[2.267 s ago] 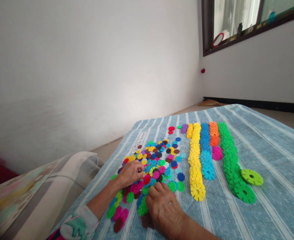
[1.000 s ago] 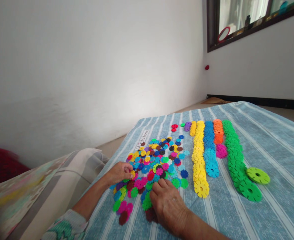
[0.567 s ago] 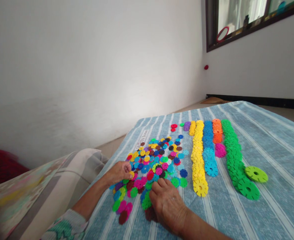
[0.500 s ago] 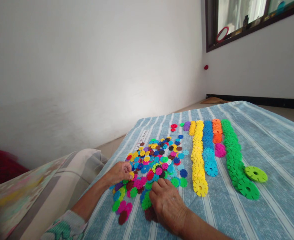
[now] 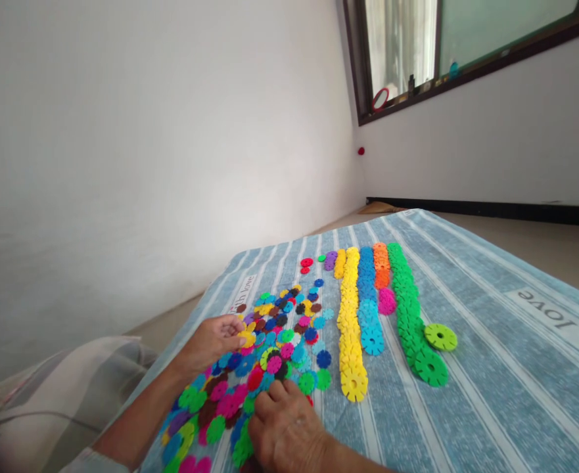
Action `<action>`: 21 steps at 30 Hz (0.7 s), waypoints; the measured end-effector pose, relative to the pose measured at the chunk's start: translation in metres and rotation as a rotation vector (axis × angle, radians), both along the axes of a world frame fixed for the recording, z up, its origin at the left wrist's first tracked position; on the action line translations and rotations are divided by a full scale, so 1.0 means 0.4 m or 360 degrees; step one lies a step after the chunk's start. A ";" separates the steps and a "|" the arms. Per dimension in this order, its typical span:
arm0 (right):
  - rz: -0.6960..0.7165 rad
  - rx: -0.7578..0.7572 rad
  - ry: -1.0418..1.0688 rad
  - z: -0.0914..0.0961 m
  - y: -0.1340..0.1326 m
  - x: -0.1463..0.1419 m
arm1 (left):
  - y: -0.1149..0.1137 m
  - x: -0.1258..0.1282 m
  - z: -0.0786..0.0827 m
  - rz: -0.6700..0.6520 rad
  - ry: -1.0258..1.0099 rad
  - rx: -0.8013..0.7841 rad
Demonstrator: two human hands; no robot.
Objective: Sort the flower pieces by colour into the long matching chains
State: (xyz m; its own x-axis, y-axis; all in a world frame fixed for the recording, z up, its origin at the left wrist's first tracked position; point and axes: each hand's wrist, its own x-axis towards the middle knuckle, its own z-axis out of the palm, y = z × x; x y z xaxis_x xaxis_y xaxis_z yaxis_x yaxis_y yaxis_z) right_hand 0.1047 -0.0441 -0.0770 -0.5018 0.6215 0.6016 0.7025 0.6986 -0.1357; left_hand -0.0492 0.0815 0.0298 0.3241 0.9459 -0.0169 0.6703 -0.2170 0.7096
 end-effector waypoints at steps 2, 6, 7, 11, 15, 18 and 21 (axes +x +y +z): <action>-0.0030 0.0069 -0.0010 -0.010 0.008 -0.008 | 0.038 0.074 -0.006 -0.0107 -0.0051 0.0093; -0.0034 0.0141 -0.0036 -0.029 0.027 -0.020 | 0.127 0.238 -0.037 -0.0232 -0.0059 0.0323; -0.0028 0.0151 -0.0037 -0.035 0.033 -0.024 | 0.150 0.278 -0.047 -0.0249 -0.0041 0.0367; -0.0015 0.0124 0.0001 -0.061 0.057 -0.044 | 0.229 0.418 -0.086 -0.0264 -0.0024 0.0434; -0.0081 -0.0049 0.0187 -0.067 0.074 -0.066 | 0.278 0.506 -0.117 -0.0258 0.0001 0.0475; -0.0132 -0.0229 0.0232 -0.043 0.069 -0.059 | 0.297 0.542 -0.136 -0.0253 0.0035 0.0487; -0.0027 -0.0268 0.0156 -0.013 0.045 -0.028 | 0.308 0.561 -0.150 -0.0277 0.0091 0.0493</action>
State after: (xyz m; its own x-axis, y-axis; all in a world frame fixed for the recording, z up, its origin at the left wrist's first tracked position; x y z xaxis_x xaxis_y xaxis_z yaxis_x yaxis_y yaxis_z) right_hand 0.0933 -0.0262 -0.0821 -0.4344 0.7255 0.5338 0.6918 0.6482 -0.3181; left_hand 0.1752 0.2046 -0.0303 0.4876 0.8397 0.2392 0.6411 -0.5303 0.5548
